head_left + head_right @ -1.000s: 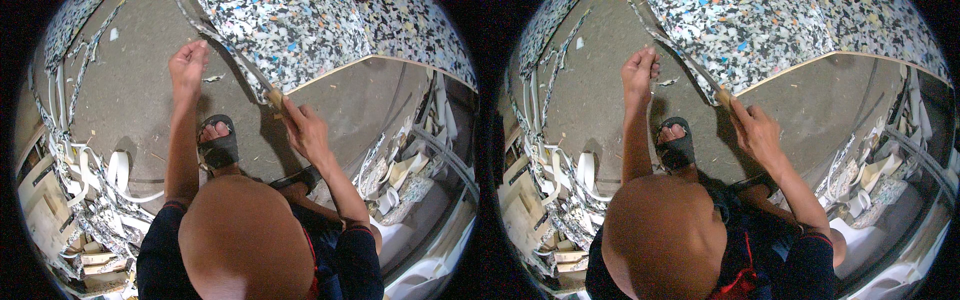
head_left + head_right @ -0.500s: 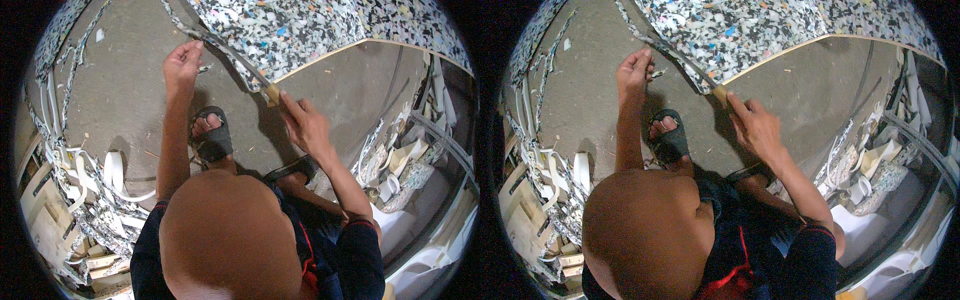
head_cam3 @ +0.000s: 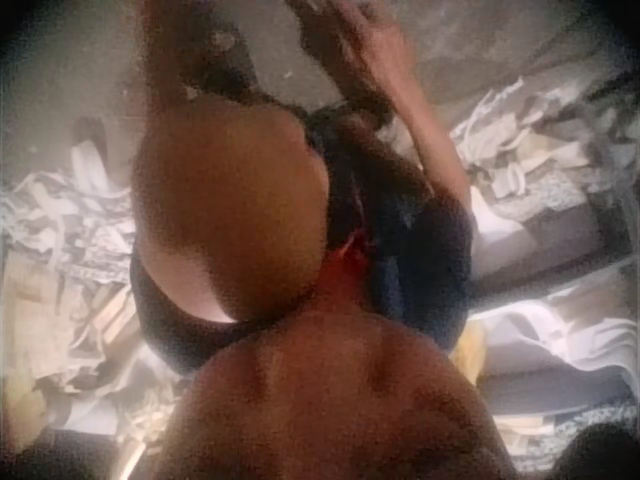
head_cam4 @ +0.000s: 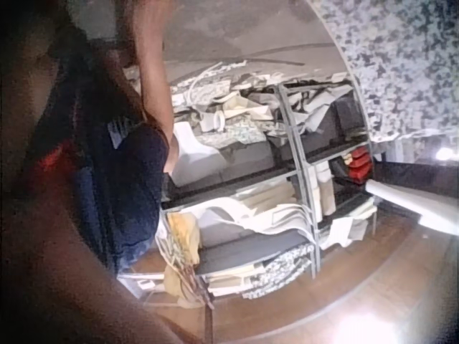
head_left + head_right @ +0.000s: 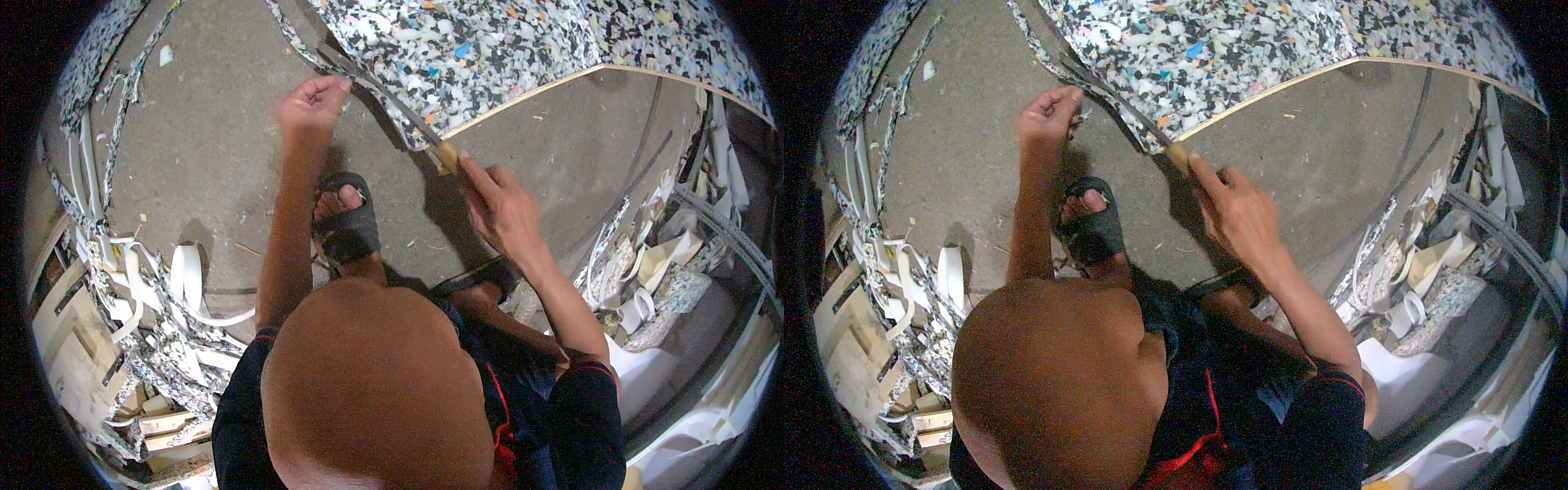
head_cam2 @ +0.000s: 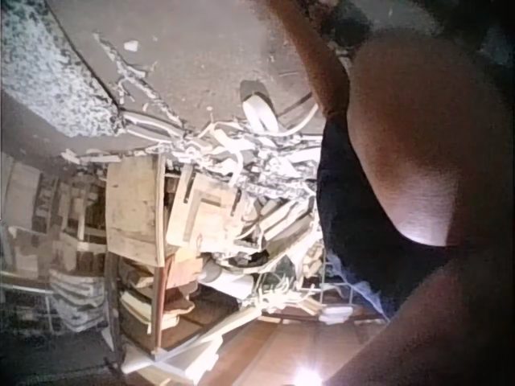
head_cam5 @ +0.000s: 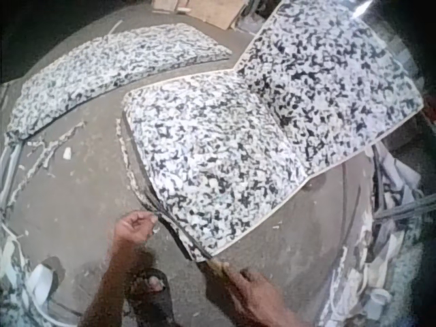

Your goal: The person uses a chisel to trim and smooth the edges of a speckled composite board. They repeatedly reposition the board, scrape along the edges, and remove small debris from the surface and floor.

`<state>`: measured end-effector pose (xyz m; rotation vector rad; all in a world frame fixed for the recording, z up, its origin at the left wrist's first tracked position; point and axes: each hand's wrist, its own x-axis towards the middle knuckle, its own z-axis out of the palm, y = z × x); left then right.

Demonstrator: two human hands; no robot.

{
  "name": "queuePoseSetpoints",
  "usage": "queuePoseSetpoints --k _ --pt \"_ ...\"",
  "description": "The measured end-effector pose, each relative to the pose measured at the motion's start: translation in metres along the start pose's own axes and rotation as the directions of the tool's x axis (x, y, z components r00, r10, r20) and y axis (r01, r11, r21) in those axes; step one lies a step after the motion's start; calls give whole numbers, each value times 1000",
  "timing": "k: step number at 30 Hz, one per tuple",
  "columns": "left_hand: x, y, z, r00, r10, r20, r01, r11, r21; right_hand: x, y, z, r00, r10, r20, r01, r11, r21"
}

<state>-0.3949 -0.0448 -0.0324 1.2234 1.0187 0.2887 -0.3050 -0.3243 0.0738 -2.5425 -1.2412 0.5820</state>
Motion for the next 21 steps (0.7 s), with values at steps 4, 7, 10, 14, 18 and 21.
queuePoseSetpoints --k 4,7,10,14,18,21 --pt "-6 -4 9 990 117 73 -122 990 65 18 4 17 1000 -30 -4 30 999 -38" --pt "-12 -6 15 982 147 116 -171 958 232 -1 10 12 998 -55 -15 54 998 -32" --pt "-19 -9 21 977 139 163 -185 932 312 -26 12 -3 999 -32 2 33 999 -30" --pt "-27 -15 27 974 148 173 -201 915 349 -17 8 -4 999 -9 36 9 1000 -10" --pt "-29 -20 30 963 170 211 -238 904 356 -1 8 8 998 -58 14 59 998 -6" --pt "-28 -23 32 962 179 207 -244 903 353 -17 13 4 999 -19 41 21 998 -55"
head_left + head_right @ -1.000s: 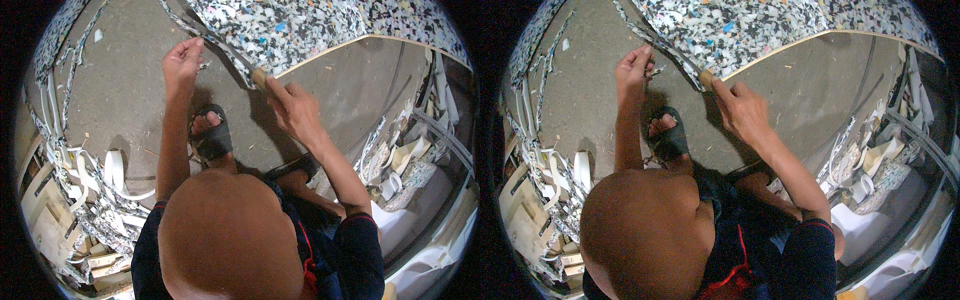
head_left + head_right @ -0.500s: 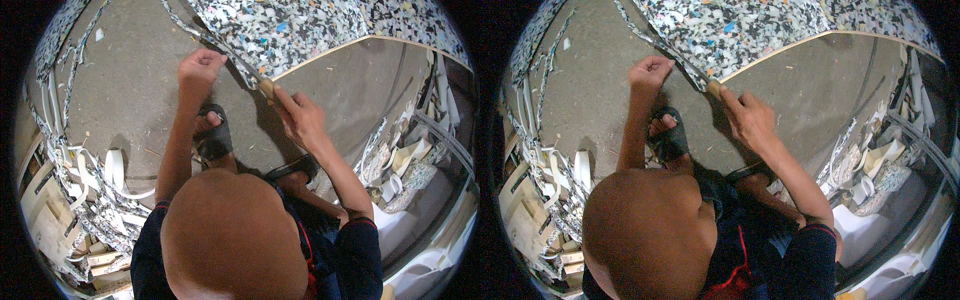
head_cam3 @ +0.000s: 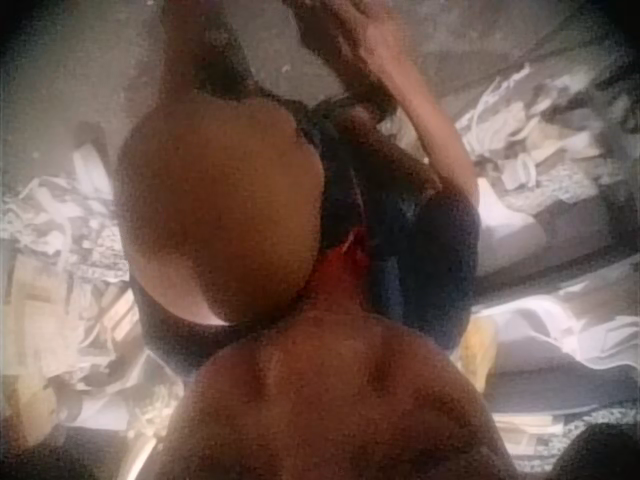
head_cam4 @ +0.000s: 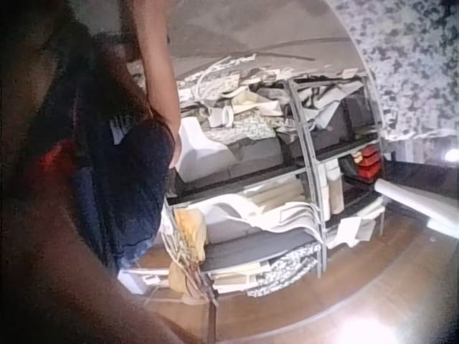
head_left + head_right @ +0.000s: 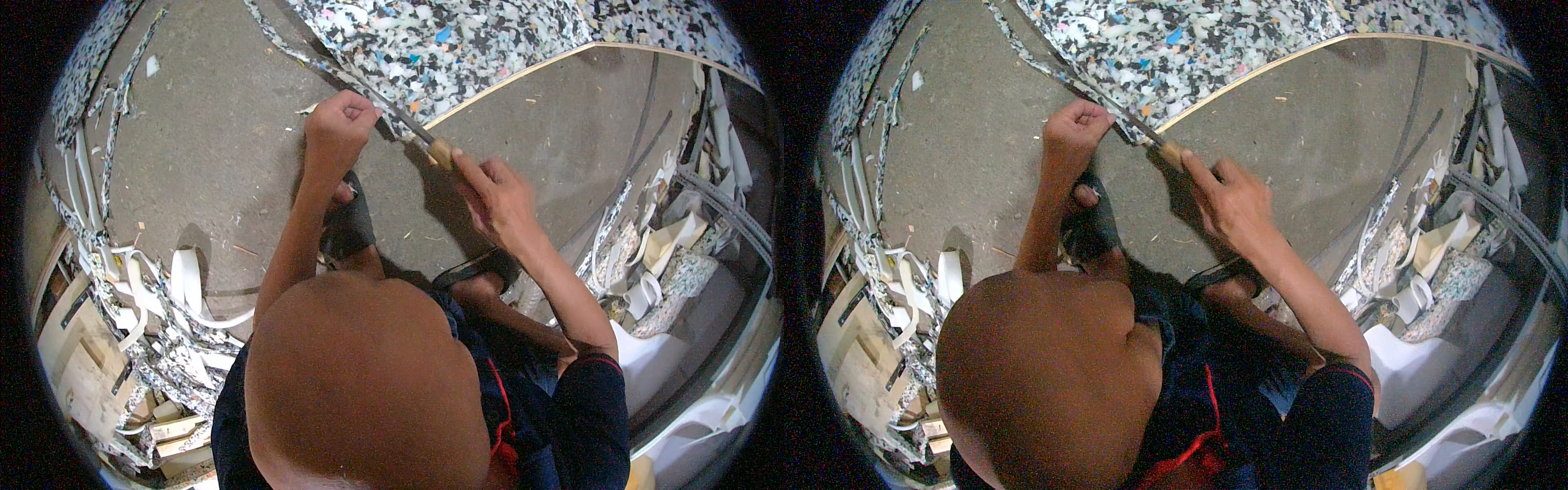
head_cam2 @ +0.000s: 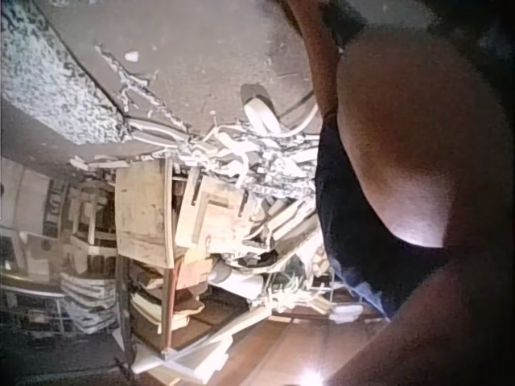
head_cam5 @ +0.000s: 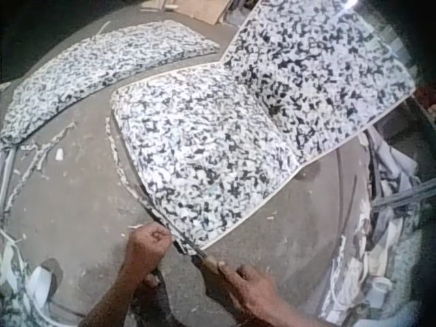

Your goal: The person uses a chisel to trim and smooth the edges of a speckled composite board. They repeatedly reposition the board, scrape along the edges, and remove small debris from the surface and floor.

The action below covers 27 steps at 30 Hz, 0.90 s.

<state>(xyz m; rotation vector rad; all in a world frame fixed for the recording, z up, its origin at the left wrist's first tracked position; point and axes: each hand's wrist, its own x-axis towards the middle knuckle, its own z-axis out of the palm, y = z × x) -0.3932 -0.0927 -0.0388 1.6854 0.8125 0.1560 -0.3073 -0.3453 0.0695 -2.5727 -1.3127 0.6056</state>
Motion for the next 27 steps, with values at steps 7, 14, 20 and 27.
queuePoseSetpoints --k 7,14,20,27 --pt "1 0 0 999 31 -28 -30 999 25 -13 0 -4 1000 25 10 -26 999 45" --pt "-2 4 -3 999 20 -31 -18 997 69 -14 1 10 1000 -14 -19 15 998 63" --pt "-1 5 -3 999 22 -32 -19 997 74 -32 0 5 1000 5 -21 -4 999 32" --pt "-3 5 -3 999 -38 -18 39 999 38 -16 -8 19 999 34 -7 -34 999 34"
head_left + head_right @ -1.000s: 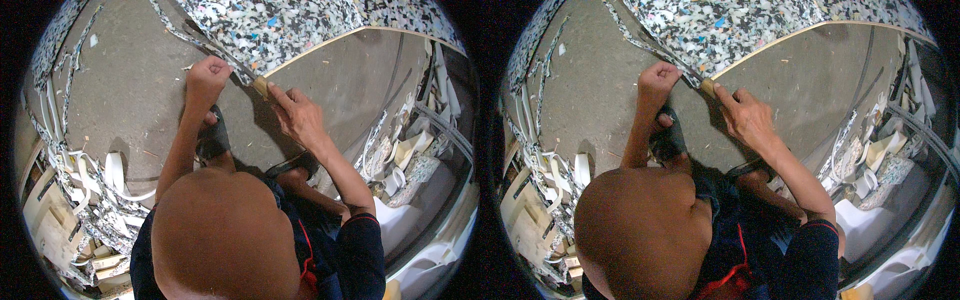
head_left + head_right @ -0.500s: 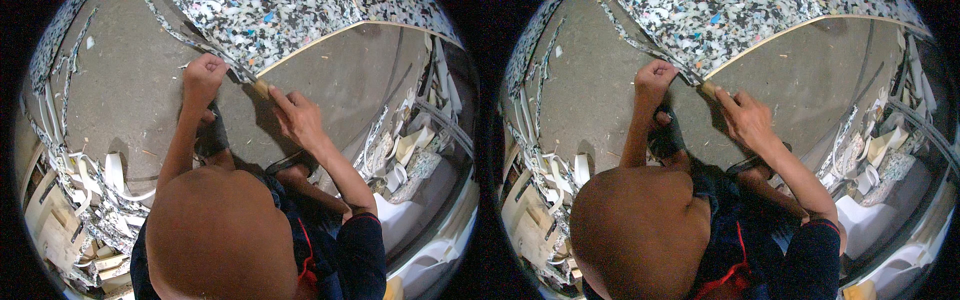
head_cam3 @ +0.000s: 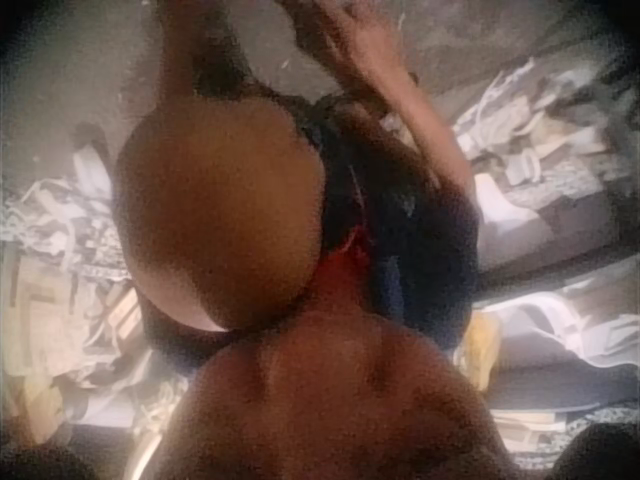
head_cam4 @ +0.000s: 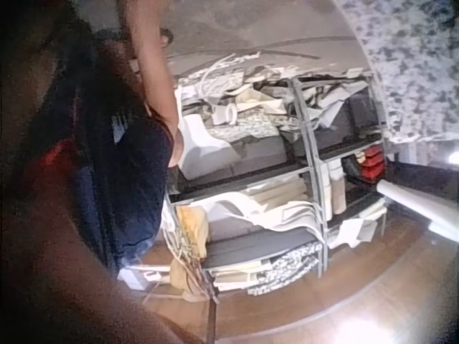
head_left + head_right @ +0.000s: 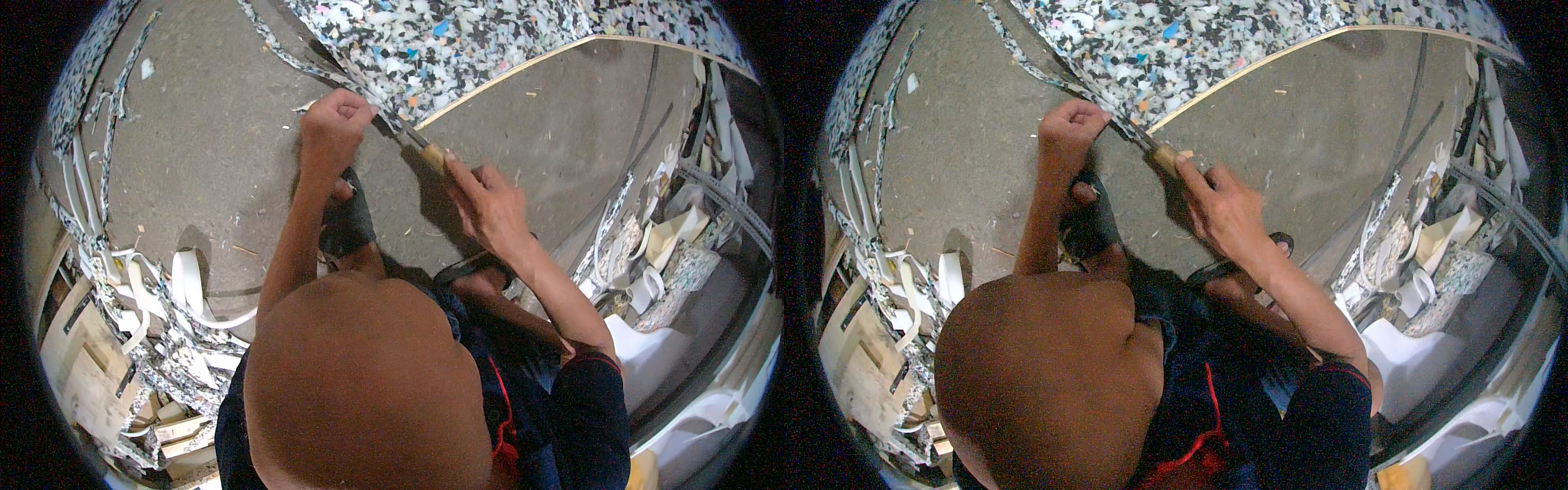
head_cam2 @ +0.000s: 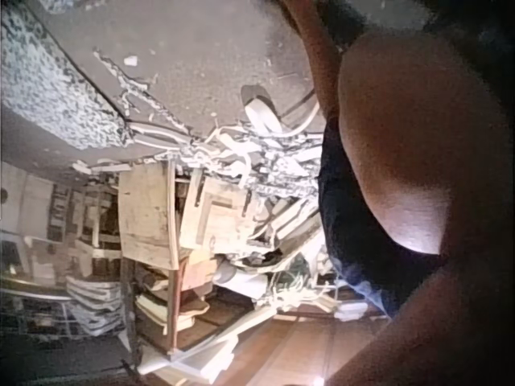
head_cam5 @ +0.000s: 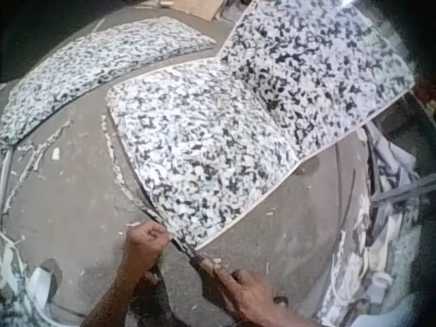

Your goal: The person uses a chisel to trim and smooth the edges of a speckled composite board. They repeatedly reposition the board, scrape along the edges, and remove small debris from the surface and floor.

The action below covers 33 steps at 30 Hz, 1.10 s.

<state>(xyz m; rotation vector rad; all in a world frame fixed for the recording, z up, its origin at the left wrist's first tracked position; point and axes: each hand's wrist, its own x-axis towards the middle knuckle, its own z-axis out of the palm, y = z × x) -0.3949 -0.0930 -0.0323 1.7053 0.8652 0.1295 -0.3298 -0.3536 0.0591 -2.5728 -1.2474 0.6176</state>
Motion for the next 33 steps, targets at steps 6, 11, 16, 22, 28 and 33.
queuePoseSetpoints --k 6,11,16,22,28,33 --pt "-1 -2 0 1000 20 -10 -20 1000 -15 -30 5 -10 996 -66 -64 67 998 10" --pt "1 -3 -1 1000 12 -1 -12 1000 14 -9 1 7 1000 -12 0 12 999 -45" --pt "-2 1 -2 1000 -8 10 7 999 39 -28 1 -4 999 -53 -10 52 995 -81" --pt "-4 3 3 1000 -19 10 19 1000 -16 -25 1 -1 1000 -10 28 12 998 -68" --pt "-6 3 6 999 -38 9 38 999 -31 -25 1 2 999 -24 35 26 999 -47" --pt "-8 6 12 994 -103 33 105 993 -61 -56 12 -4 997 22 77 -15 995 -94"
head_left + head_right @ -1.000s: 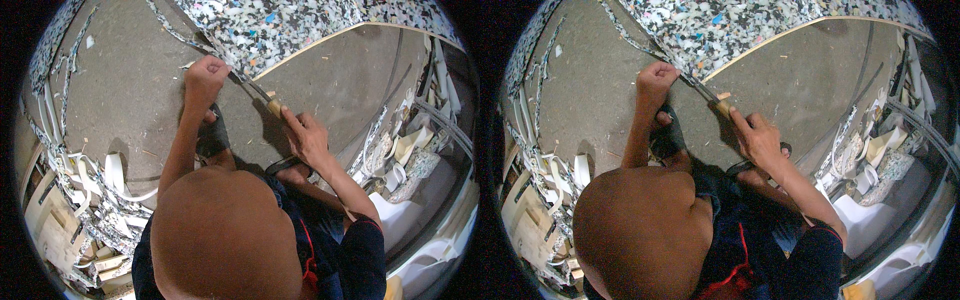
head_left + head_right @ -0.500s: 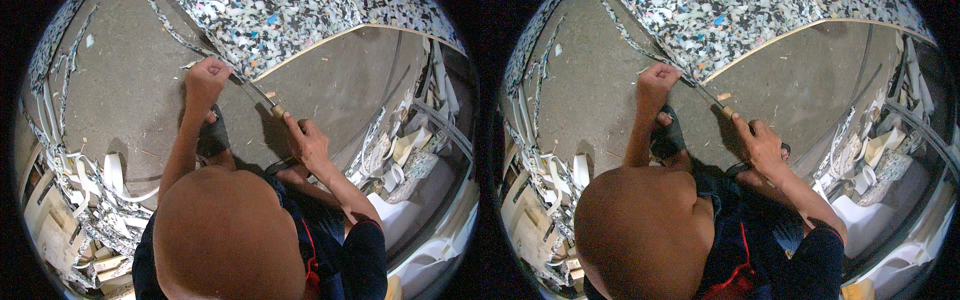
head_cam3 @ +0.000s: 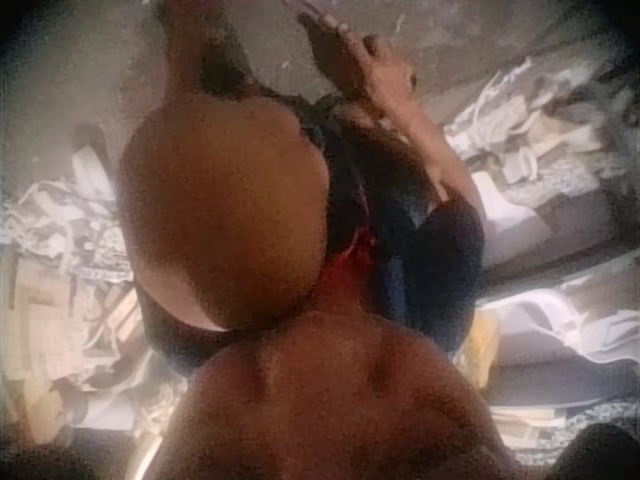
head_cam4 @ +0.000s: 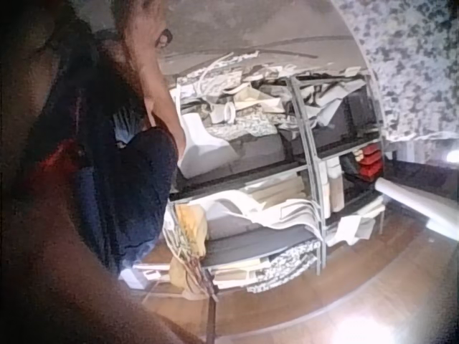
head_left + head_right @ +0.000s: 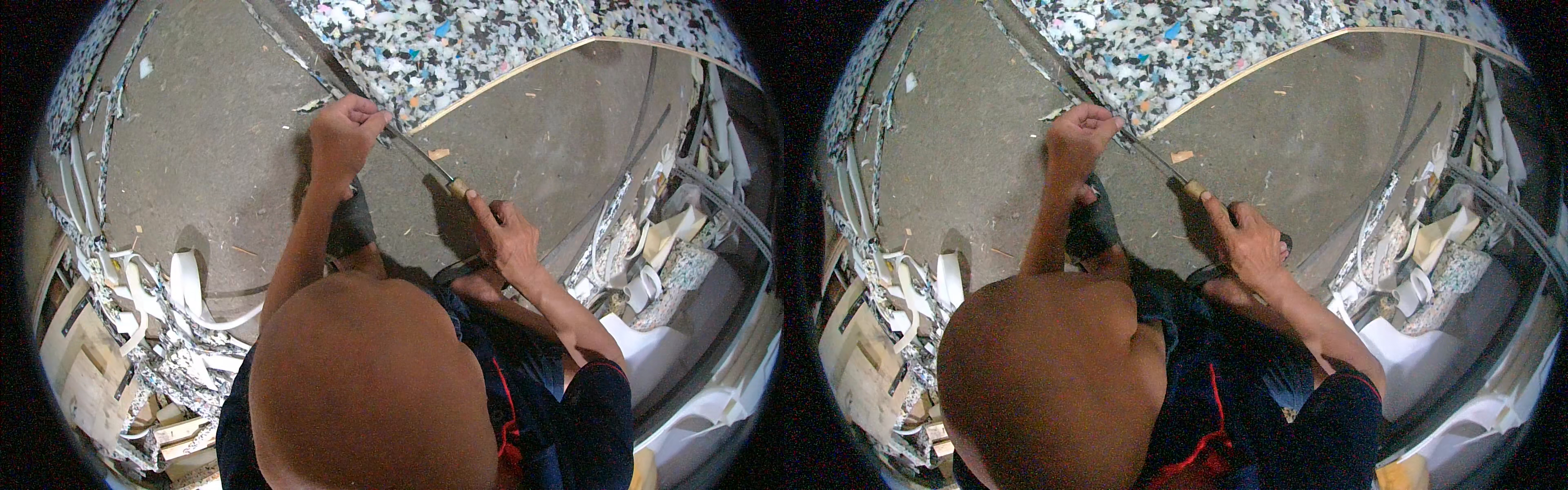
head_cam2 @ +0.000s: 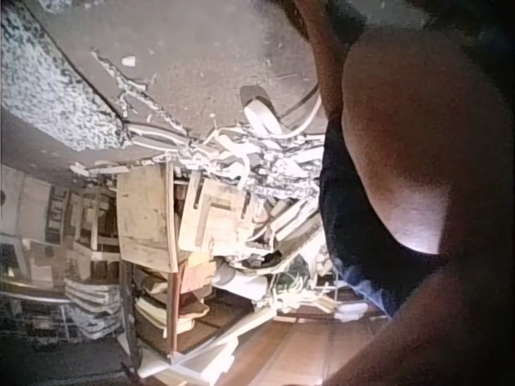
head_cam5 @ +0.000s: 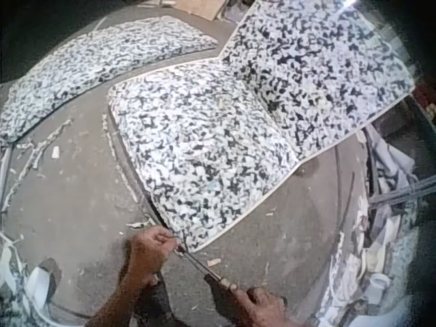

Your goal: The person uses a chisel to trim and smooth the edges of a speckled composite board. They repeatedly reposition the board, scrape along the edges, and remove small debris from the surface and floor.

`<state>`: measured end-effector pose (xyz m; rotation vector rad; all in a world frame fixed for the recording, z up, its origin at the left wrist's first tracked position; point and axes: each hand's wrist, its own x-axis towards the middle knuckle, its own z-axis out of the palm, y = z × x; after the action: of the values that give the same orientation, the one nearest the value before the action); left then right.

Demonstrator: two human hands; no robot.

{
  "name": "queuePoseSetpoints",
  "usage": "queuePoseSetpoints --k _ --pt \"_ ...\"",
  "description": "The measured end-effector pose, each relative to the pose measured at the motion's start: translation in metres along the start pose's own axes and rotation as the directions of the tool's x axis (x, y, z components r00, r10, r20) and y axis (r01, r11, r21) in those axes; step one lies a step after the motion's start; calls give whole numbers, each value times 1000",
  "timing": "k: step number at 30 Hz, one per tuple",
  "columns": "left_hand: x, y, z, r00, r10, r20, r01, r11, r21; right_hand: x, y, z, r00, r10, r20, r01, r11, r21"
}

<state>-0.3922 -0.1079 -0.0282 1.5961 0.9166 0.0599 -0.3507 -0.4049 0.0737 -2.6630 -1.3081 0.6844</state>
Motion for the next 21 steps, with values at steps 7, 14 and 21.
queuePoseSetpoints --k 7,14,21 --pt "-6 -7 -22 999 -26 -46 27 1000 8 17 7 -7 991 62 -118 -50 994 96" --pt "12 -19 -8 951 -239 198 310 728 -612 81 29 -16 875 319 -363 -117 869 481" --pt "23 20 4 920 -323 223 384 622 -683 143 41 -16 860 393 -324 -58 708 704"
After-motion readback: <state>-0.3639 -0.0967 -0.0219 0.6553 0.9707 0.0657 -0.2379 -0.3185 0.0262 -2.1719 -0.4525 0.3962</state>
